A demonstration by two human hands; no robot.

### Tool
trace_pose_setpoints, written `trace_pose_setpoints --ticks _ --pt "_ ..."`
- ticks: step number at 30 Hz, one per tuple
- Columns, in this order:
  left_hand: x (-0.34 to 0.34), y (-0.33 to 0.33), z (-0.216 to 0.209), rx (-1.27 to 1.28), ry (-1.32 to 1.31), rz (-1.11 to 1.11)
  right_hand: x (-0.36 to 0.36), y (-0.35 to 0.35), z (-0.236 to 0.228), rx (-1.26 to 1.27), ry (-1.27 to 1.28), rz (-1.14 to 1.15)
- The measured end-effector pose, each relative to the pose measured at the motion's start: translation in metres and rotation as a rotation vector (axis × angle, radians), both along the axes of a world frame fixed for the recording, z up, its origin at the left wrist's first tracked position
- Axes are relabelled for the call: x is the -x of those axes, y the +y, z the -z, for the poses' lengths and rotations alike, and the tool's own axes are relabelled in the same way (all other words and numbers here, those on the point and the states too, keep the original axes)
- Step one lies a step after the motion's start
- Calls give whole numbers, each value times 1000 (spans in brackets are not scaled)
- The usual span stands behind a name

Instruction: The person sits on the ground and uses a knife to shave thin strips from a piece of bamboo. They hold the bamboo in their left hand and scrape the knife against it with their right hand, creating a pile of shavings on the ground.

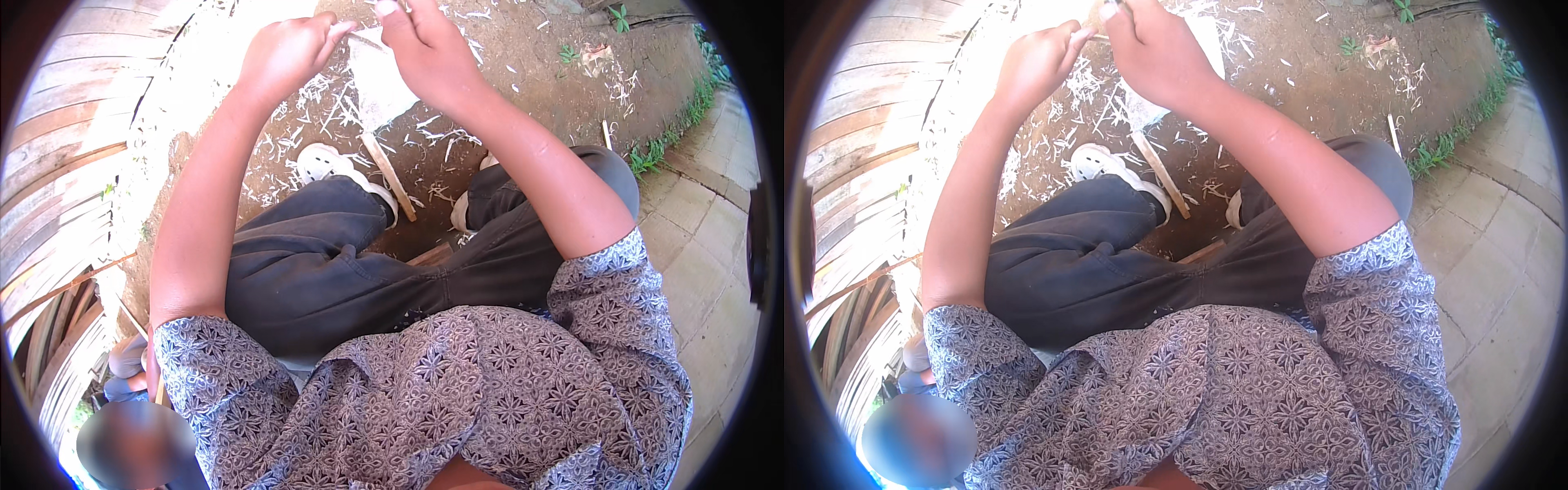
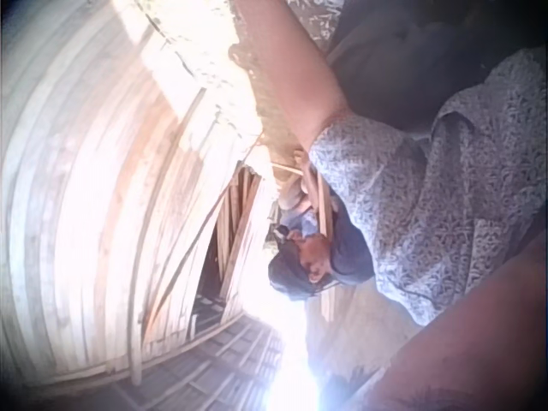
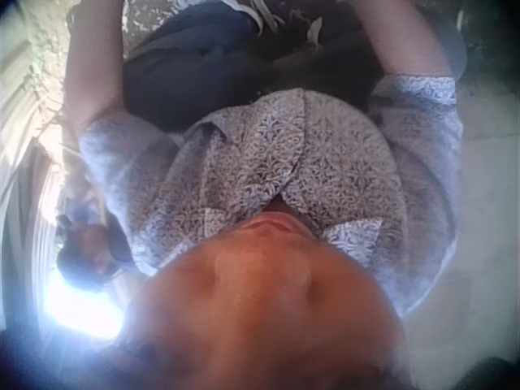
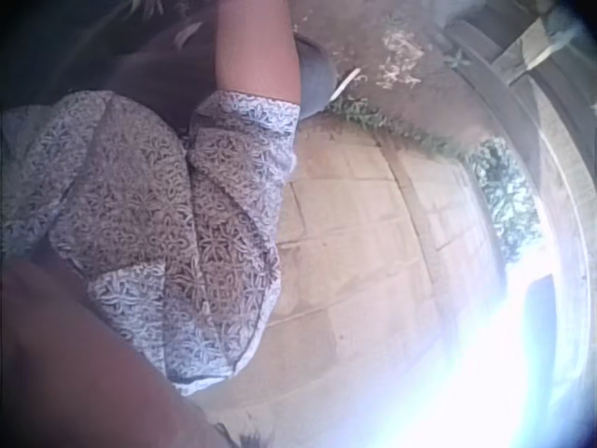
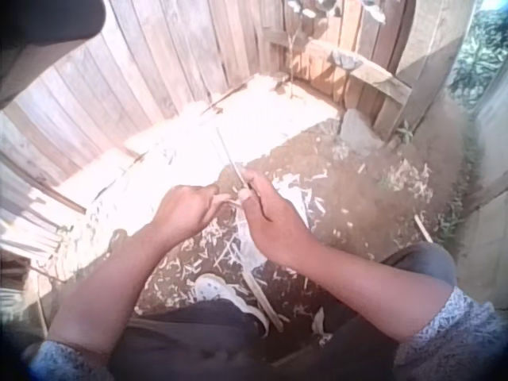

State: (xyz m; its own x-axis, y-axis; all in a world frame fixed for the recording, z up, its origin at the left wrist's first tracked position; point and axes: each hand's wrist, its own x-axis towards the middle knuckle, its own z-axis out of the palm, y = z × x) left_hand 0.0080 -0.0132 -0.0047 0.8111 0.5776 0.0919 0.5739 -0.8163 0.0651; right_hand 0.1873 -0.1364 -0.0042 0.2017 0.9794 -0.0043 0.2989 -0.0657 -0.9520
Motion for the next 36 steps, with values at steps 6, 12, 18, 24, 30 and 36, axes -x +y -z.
trace_pose_setpoints --ticks 6,12,18,24,30,36 --pt "-9 2 3 -7 6 -16 -11 -3 70 393 -132 -169" --pt "3 0 -3 109 -89 -49 -19 2 74 340 -102 -185" --pt "-5 -2 2 129 -156 -111 -24 5 66 250 -147 -107" --pt "-2 -3 0 42 -98 -58 -18 11 -5 -62 -145 86" --pt "-13 7 9 -28 -131 72 -25 -2 74 165 -363 -44" --pt "-6 0 6 -31 -123 59 -14 11 -13 -165 -17 130"
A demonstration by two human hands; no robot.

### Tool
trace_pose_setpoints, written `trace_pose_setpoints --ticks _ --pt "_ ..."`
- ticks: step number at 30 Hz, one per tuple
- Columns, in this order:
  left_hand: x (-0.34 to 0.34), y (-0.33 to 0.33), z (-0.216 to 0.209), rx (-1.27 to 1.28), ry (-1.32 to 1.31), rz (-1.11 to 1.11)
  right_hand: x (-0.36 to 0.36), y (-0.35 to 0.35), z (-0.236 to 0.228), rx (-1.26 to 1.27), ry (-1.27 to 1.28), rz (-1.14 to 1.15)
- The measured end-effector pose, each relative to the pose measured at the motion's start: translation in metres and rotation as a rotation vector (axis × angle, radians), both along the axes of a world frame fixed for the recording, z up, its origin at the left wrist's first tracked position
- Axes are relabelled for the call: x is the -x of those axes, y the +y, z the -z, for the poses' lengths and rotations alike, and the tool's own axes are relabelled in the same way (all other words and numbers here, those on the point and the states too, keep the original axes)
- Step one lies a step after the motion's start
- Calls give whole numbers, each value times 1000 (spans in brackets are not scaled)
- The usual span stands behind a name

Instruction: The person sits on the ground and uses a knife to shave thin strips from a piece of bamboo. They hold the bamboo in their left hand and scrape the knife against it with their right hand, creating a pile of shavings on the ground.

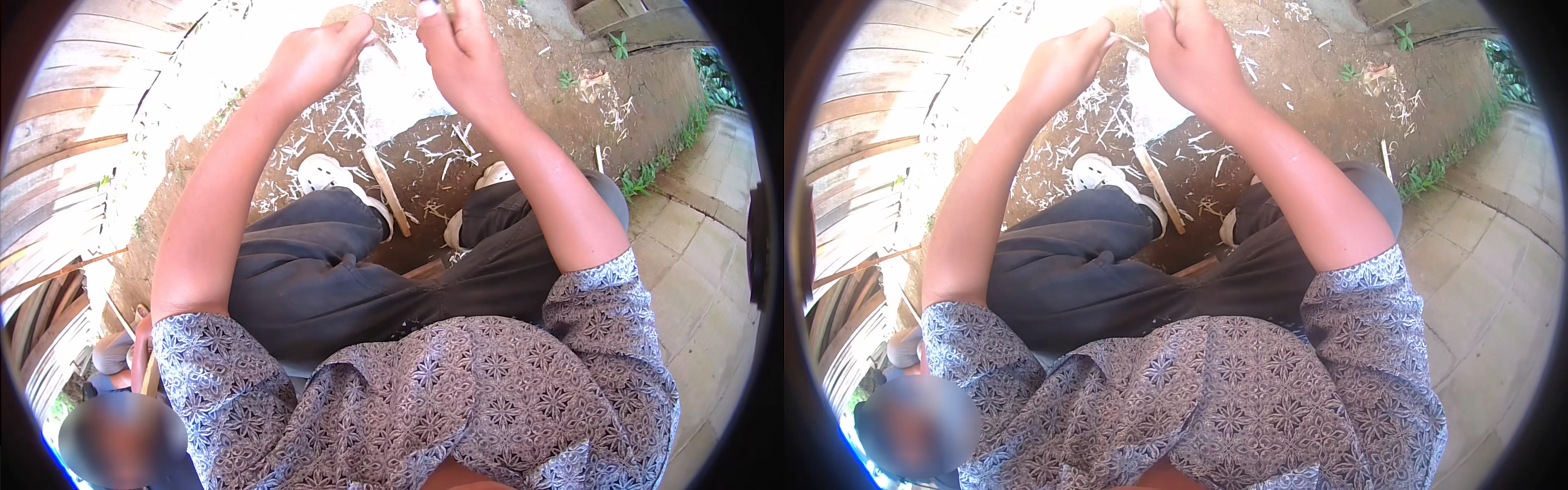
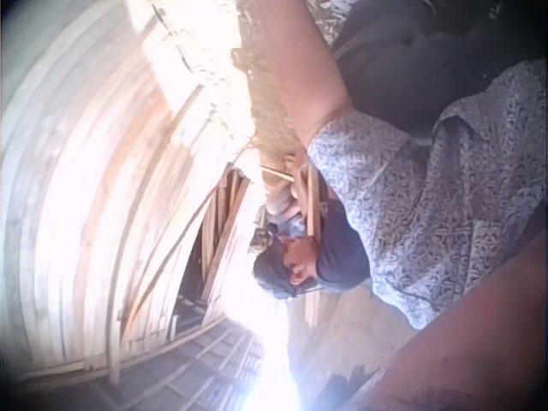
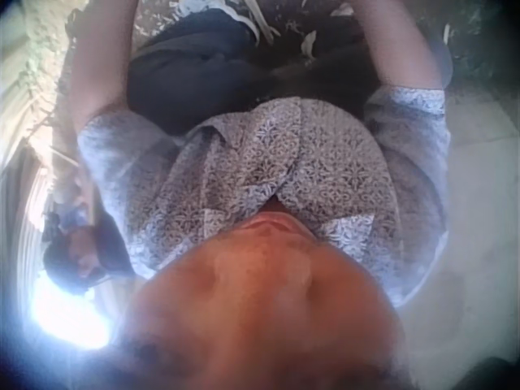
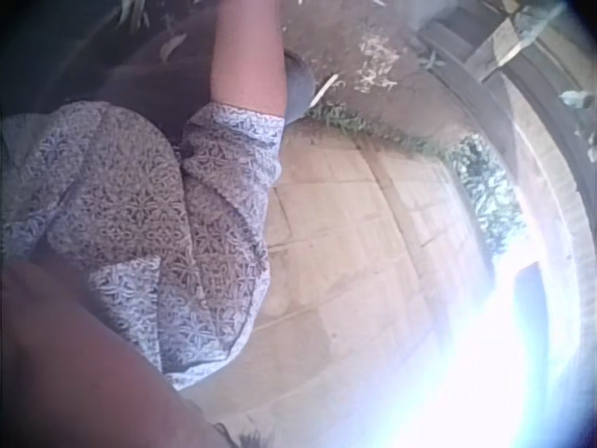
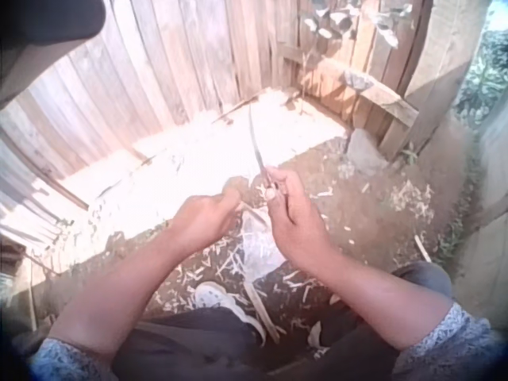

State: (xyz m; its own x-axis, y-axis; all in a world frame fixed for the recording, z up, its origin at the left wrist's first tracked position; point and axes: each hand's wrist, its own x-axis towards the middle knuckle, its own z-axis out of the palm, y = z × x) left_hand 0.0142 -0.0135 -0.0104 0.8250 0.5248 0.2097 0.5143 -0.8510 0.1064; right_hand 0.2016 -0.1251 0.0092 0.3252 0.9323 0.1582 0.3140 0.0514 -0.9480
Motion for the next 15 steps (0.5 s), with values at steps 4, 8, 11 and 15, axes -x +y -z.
trace_pose_setpoints --ticks 4,8,11,15 --pt "-5 -4 2 -4 -41 32 3 -18 65 332 -246 -202" --pt "-4 6 -1 -38 6 -3 -2 -6 32 375 -197 -142" --pt "-1 -1 -2 -7 9 -15 5 0 -2 -40 -44 -46" --pt "-9 -1 3 3 -19 26 -11 -22 103 387 -285 -221"
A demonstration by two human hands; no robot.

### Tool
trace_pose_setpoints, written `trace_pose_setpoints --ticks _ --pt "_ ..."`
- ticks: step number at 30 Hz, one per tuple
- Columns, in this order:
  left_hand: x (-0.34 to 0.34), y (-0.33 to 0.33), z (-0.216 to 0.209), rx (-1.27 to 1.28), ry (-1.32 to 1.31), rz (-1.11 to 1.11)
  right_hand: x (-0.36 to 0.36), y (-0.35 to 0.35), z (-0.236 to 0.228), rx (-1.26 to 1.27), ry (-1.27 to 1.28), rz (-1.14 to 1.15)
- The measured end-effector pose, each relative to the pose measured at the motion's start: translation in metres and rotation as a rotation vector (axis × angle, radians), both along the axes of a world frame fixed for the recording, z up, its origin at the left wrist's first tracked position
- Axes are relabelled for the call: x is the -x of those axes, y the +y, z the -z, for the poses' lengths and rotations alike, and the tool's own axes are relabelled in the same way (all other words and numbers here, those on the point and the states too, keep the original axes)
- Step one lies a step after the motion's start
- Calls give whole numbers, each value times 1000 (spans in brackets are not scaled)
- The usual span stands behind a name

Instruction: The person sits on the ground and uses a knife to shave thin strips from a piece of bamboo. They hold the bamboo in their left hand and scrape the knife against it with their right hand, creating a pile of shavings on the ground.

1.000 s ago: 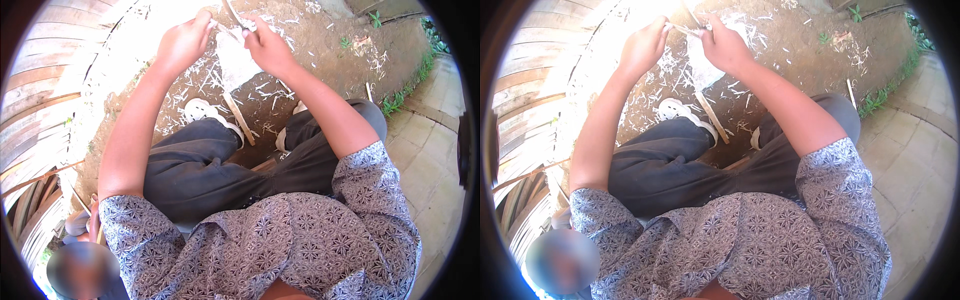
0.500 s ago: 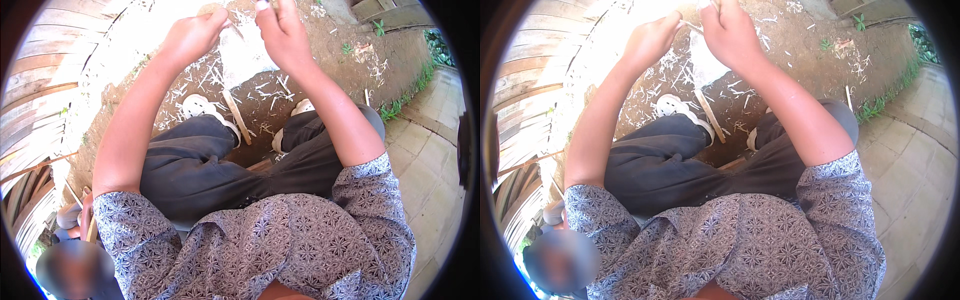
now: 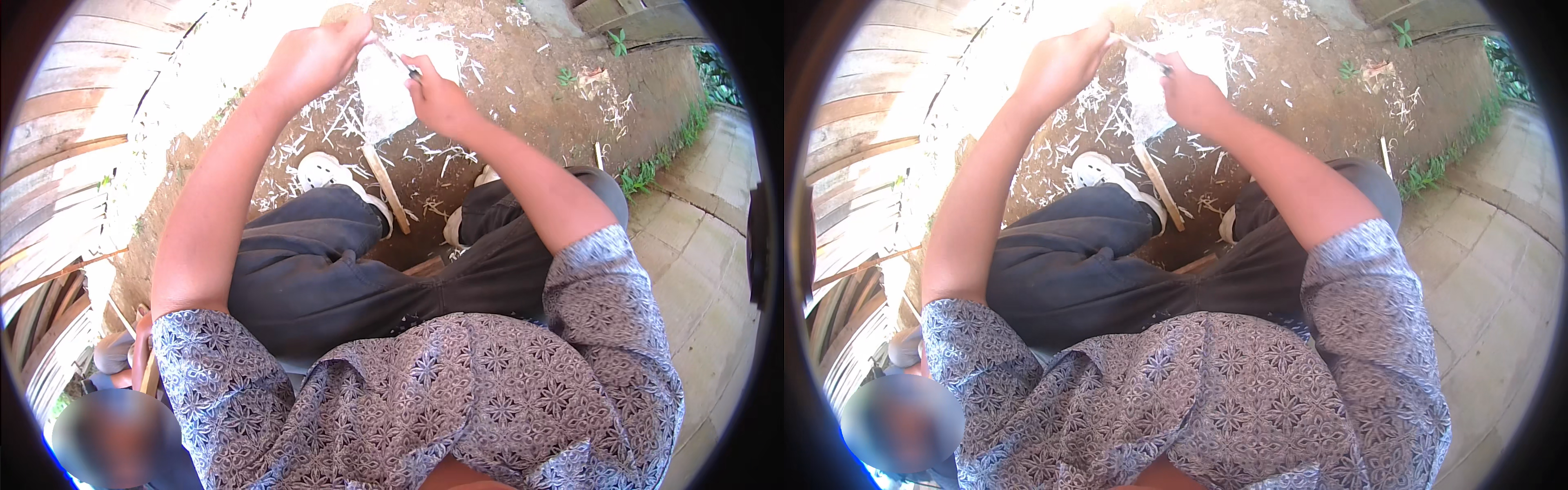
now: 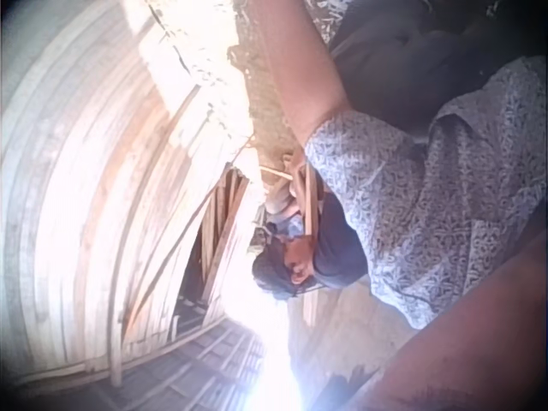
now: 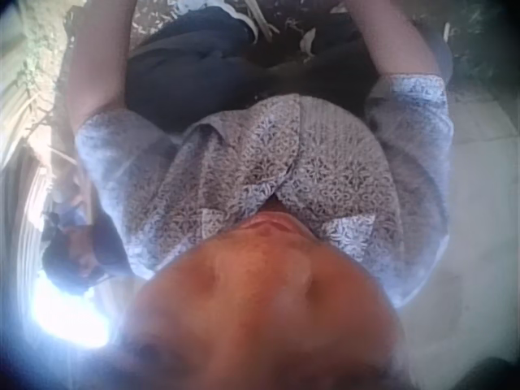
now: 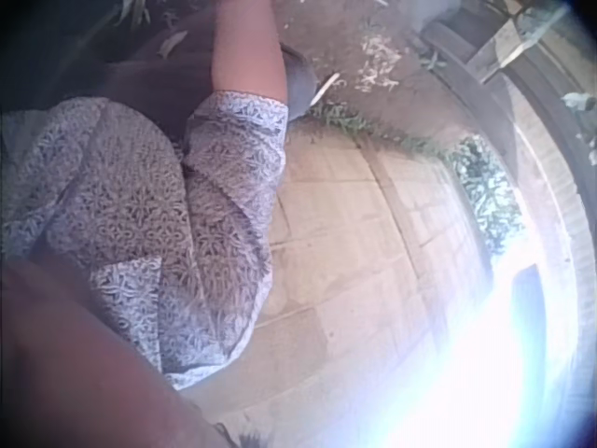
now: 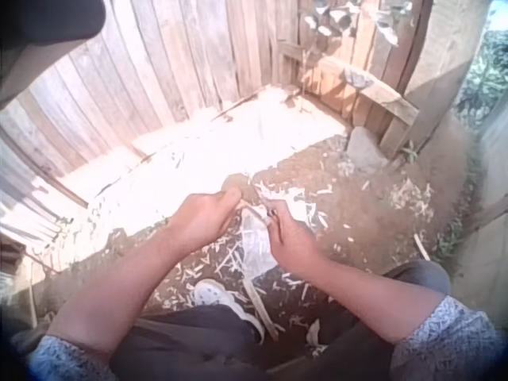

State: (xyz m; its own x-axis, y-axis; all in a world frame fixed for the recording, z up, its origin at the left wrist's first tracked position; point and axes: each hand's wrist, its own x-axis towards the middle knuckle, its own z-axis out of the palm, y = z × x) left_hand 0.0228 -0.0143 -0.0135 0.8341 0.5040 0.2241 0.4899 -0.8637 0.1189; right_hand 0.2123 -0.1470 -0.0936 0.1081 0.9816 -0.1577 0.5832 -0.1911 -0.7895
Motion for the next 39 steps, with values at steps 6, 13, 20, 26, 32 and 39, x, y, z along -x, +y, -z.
trace_pose_setpoints --ticks 6,13,20,26,32,39 --pt "1 0 -7 18 1 -11 6 28 -77 -144 135 138" --pt "4 0 2 -45 21 -28 10 2 -36 77 24 -1" --pt "8 -1 -4 9 49 -68 7 24 -95 -281 302 187" --pt "3 6 3 5 -5 -49 -7 14 -21 33 118 62" --pt "9 -1 -8 66 79 -115 13 21 -98 -335 259 244" --pt "7 3 4 21 -9 -29 2 21 -55 -63 129 246"
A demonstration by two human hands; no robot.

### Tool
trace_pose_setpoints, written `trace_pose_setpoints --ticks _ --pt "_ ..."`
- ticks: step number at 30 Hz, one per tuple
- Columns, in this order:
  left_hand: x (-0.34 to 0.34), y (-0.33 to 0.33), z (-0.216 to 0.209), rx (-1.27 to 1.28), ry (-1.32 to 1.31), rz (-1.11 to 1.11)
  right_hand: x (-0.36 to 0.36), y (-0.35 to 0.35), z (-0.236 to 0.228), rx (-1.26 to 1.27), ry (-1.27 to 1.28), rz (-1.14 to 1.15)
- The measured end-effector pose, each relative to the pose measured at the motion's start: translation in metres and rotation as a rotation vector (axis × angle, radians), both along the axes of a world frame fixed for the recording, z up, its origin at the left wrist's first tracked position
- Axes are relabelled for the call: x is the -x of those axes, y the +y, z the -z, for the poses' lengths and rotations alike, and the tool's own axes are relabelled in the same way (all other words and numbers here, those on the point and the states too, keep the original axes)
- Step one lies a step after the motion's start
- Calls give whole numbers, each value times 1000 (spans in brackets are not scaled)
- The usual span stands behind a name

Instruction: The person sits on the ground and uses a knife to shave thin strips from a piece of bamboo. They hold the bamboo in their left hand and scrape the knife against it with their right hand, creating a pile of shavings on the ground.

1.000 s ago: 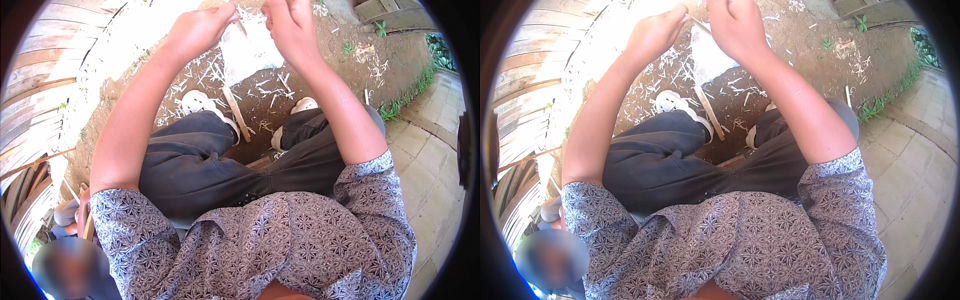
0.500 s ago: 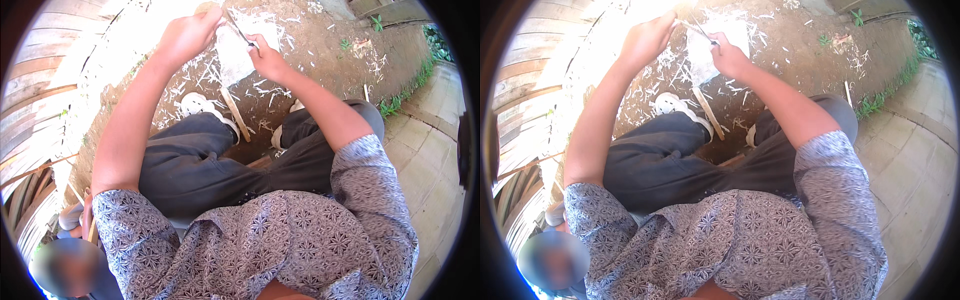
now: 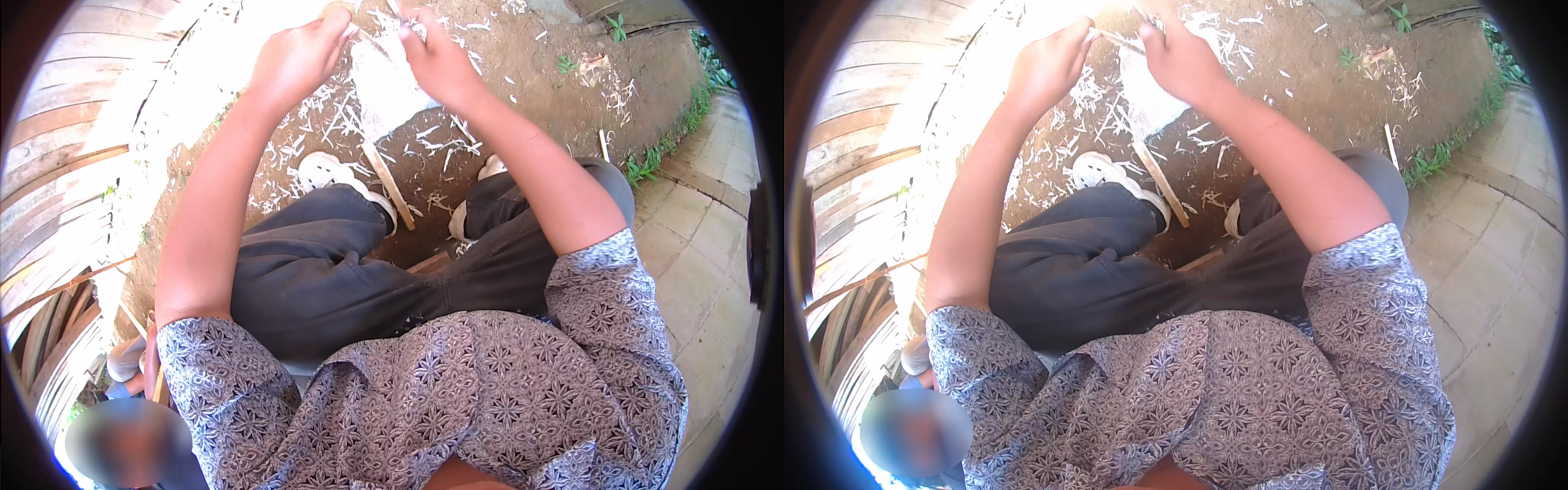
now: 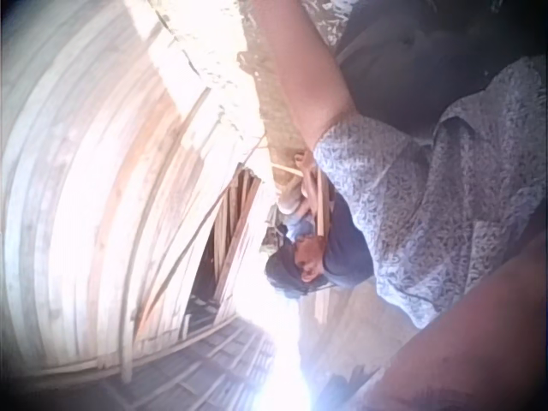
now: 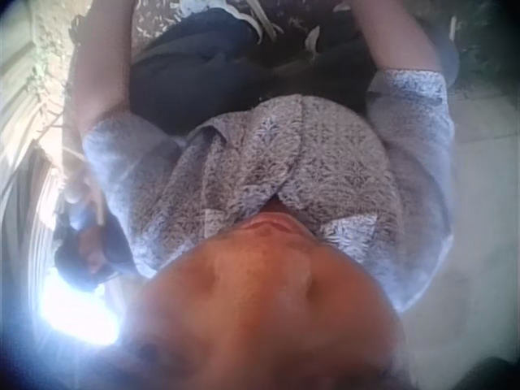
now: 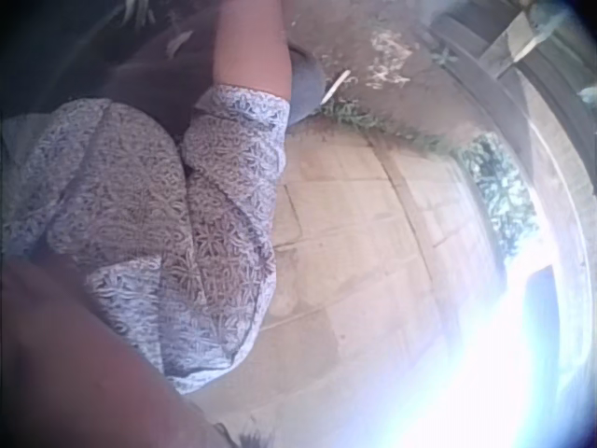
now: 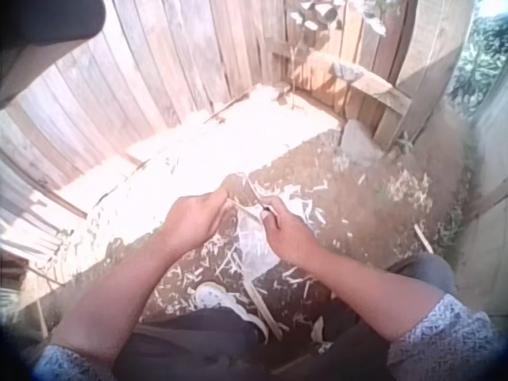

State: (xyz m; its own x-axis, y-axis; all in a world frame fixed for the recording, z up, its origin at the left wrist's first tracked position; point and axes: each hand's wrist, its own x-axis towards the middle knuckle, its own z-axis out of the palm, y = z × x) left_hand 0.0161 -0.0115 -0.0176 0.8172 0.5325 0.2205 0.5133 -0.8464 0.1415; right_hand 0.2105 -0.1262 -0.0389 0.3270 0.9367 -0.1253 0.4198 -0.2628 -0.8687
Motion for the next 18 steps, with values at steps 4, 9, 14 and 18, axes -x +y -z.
trace_pose_setpoints --ticks 4,9,14,18 --pt "9 -1 -6 -2 19 -32 9 4 -34 -230 42 32" --pt "-8 5 -5 10 -29 -11 -14 -14 64 111 -112 -178" --pt "6 -2 -11 47 28 -90 3 12 -26 -152 105 -76" --pt "-2 1 -10 53 27 -40 -9 -20 78 190 -171 -222"
